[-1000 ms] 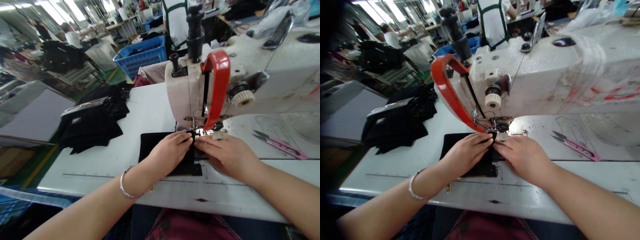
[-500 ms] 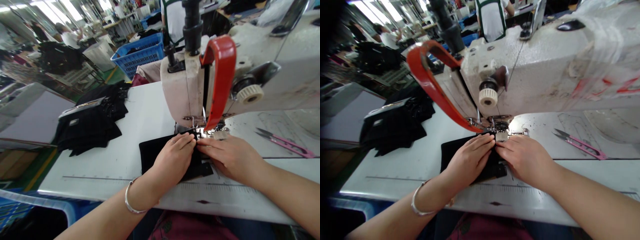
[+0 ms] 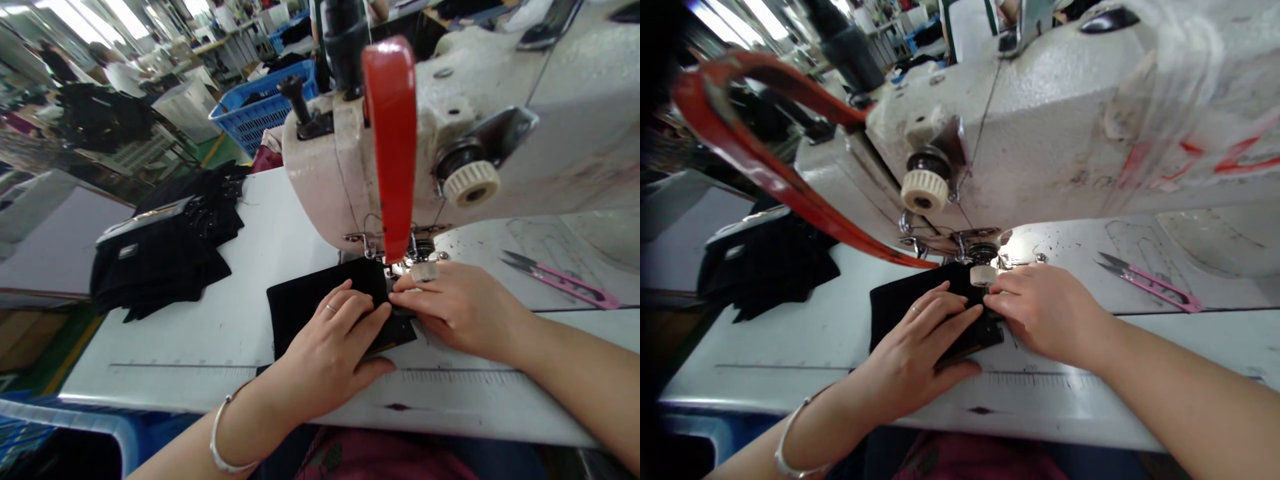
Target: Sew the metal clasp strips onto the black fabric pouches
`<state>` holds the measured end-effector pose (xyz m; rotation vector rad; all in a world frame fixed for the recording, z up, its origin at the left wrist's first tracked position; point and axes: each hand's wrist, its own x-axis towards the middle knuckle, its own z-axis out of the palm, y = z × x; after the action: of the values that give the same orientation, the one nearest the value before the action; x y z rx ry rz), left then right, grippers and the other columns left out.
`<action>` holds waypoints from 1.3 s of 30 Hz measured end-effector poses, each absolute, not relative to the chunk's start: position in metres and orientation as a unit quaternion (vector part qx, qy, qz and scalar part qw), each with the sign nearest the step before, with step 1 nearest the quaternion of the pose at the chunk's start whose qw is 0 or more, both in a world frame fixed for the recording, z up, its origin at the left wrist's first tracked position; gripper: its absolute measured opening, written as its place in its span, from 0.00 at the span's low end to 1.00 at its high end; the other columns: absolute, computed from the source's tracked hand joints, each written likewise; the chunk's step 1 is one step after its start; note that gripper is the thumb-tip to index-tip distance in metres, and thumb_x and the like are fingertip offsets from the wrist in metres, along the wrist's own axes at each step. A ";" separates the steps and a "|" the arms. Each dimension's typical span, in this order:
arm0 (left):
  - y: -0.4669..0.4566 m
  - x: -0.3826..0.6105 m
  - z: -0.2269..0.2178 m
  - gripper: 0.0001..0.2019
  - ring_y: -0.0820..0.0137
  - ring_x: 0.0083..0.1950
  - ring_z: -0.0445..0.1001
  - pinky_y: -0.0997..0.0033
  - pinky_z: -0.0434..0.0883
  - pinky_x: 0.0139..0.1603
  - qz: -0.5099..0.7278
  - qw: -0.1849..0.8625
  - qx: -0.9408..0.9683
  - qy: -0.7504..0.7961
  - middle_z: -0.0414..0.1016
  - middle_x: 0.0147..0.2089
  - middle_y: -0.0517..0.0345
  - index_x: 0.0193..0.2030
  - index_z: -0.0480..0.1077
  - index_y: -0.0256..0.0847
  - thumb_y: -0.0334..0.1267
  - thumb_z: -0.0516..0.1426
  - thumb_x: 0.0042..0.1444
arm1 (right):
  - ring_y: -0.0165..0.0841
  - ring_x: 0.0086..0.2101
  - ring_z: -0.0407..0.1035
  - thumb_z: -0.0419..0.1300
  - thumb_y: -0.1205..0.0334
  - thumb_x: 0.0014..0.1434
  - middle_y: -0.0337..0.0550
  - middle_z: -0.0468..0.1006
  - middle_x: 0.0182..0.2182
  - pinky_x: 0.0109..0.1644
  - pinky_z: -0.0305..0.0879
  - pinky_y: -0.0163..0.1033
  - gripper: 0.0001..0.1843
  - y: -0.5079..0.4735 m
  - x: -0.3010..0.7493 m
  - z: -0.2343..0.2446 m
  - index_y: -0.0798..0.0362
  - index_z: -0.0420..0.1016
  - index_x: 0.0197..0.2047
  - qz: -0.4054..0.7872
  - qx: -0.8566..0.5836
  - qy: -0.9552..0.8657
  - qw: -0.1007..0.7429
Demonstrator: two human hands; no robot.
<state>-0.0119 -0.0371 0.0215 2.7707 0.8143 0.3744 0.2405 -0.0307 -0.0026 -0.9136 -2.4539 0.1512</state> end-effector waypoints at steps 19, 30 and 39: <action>-0.041 -0.007 0.007 0.22 0.58 0.68 0.68 0.54 0.67 0.72 0.169 0.137 0.929 0.300 0.73 0.64 0.46 0.63 0.69 0.32 0.40 0.59 0.66 | 0.43 0.40 0.76 0.53 0.70 0.63 0.53 0.81 0.50 0.41 0.73 0.48 0.18 -0.040 0.233 -0.009 0.57 0.78 0.53 -0.007 -0.390 -0.896 0.212; -0.002 -0.001 0.003 0.18 0.58 0.65 0.73 0.52 0.72 0.67 0.196 0.113 0.931 0.287 0.76 0.59 0.46 0.60 0.71 0.36 0.40 0.59 0.66 | 0.42 0.35 0.74 0.55 0.70 0.62 0.52 0.80 0.44 0.34 0.69 0.44 0.17 -0.035 0.232 -0.007 0.55 0.75 0.53 -0.032 -0.436 -0.883 0.173; 0.016 -0.002 -0.004 0.20 0.58 0.60 0.75 0.55 0.74 0.64 0.200 0.092 0.935 0.277 0.77 0.57 0.47 0.58 0.72 0.37 0.46 0.62 0.64 | 0.44 0.43 0.73 0.54 0.65 0.66 0.54 0.79 0.41 0.47 0.70 0.47 0.11 -0.031 0.243 -0.011 0.58 0.75 0.46 -0.040 -0.474 -0.840 0.262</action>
<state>-0.0024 0.0158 -0.0041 2.7777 0.8230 0.5950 0.2428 -0.0306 -0.0107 -1.2823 -2.2721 -0.1076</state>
